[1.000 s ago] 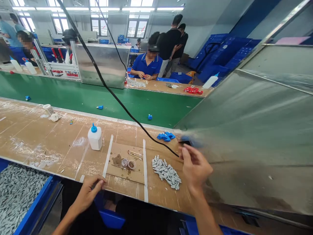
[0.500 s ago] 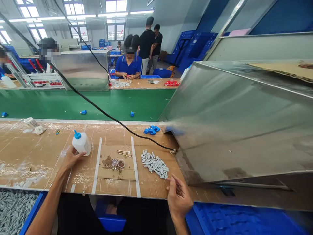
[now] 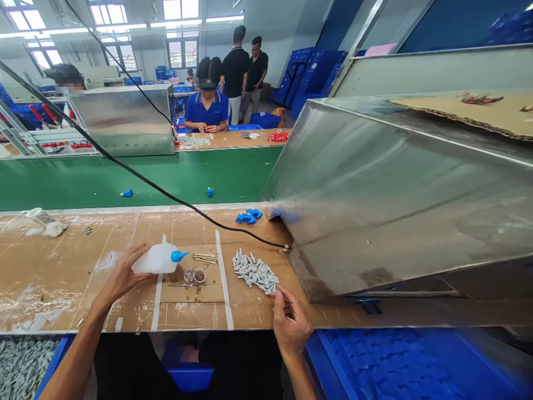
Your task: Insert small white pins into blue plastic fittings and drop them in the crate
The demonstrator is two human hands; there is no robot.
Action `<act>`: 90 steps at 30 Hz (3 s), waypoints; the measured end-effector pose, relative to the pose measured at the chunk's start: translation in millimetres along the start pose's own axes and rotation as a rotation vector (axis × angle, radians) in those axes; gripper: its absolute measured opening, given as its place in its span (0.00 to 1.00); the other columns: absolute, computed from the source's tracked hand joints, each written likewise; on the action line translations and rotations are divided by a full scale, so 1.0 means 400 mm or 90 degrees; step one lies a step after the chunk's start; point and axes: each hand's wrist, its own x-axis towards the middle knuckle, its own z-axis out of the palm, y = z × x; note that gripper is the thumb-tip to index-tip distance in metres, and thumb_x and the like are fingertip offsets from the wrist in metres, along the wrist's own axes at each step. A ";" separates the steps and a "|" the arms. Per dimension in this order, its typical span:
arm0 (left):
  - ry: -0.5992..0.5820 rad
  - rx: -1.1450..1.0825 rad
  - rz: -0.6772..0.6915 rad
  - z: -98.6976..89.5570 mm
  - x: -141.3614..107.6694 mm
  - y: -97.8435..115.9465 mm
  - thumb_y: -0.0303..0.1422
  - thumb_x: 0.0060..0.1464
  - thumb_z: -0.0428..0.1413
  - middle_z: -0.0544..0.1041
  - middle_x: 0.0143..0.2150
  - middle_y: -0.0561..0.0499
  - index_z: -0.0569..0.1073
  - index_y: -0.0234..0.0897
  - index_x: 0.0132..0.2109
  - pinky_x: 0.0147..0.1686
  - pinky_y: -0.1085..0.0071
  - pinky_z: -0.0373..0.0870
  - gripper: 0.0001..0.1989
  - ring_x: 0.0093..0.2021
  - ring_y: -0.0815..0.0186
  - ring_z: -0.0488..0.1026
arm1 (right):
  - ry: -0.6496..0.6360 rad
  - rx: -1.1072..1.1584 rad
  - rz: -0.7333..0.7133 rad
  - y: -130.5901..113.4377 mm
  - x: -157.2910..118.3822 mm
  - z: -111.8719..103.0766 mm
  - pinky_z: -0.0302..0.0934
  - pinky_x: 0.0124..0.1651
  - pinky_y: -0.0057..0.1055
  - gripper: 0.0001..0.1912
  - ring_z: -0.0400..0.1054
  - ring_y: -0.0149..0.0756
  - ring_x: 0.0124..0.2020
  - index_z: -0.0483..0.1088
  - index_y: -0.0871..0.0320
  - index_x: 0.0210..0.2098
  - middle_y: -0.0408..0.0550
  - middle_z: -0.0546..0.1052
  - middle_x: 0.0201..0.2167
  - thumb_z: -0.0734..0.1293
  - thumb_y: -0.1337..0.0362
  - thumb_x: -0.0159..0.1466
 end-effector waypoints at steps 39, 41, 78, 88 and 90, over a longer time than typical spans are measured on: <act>-0.039 0.257 0.110 -0.010 -0.013 0.080 0.27 0.58 0.59 0.69 0.64 0.38 0.64 0.42 0.67 0.62 0.41 0.69 0.31 0.65 0.43 0.62 | 0.010 -0.028 -0.041 -0.012 0.004 0.001 0.67 0.34 0.31 0.23 0.74 0.37 0.26 0.80 0.61 0.45 0.52 0.83 0.33 0.63 0.48 0.71; -0.040 0.262 0.109 -0.009 -0.014 0.082 0.26 0.58 0.58 0.69 0.64 0.37 0.65 0.40 0.67 0.63 0.42 0.69 0.30 0.66 0.43 0.62 | 0.006 -0.027 -0.041 -0.012 0.005 0.001 0.67 0.34 0.31 0.23 0.74 0.37 0.26 0.80 0.61 0.45 0.51 0.83 0.33 0.63 0.49 0.71; 0.015 0.036 0.007 0.030 -0.028 0.076 0.40 0.55 0.66 0.71 0.66 0.40 0.66 0.44 0.67 0.66 0.45 0.64 0.34 0.67 0.46 0.66 | 0.002 -0.027 -0.065 -0.004 0.001 0.002 0.64 0.32 0.27 0.26 0.72 0.34 0.25 0.80 0.63 0.45 0.53 0.83 0.31 0.62 0.46 0.72; 0.216 -0.403 -0.172 0.083 -0.019 0.019 0.40 0.41 0.73 0.74 0.62 0.41 0.69 0.42 0.57 0.67 0.47 0.63 0.37 0.66 0.46 0.69 | -0.008 -0.028 -0.054 0.003 -0.004 0.001 0.65 0.33 0.26 0.26 0.73 0.33 0.25 0.79 0.63 0.47 0.51 0.83 0.32 0.62 0.46 0.72; 0.272 -0.443 -0.197 0.093 -0.014 0.005 0.40 0.40 0.73 0.75 0.60 0.41 0.68 0.41 0.54 0.65 0.48 0.67 0.35 0.65 0.47 0.70 | -0.004 -0.029 -0.054 0.002 -0.004 0.002 0.65 0.32 0.26 0.26 0.73 0.33 0.25 0.79 0.63 0.47 0.51 0.83 0.31 0.62 0.46 0.72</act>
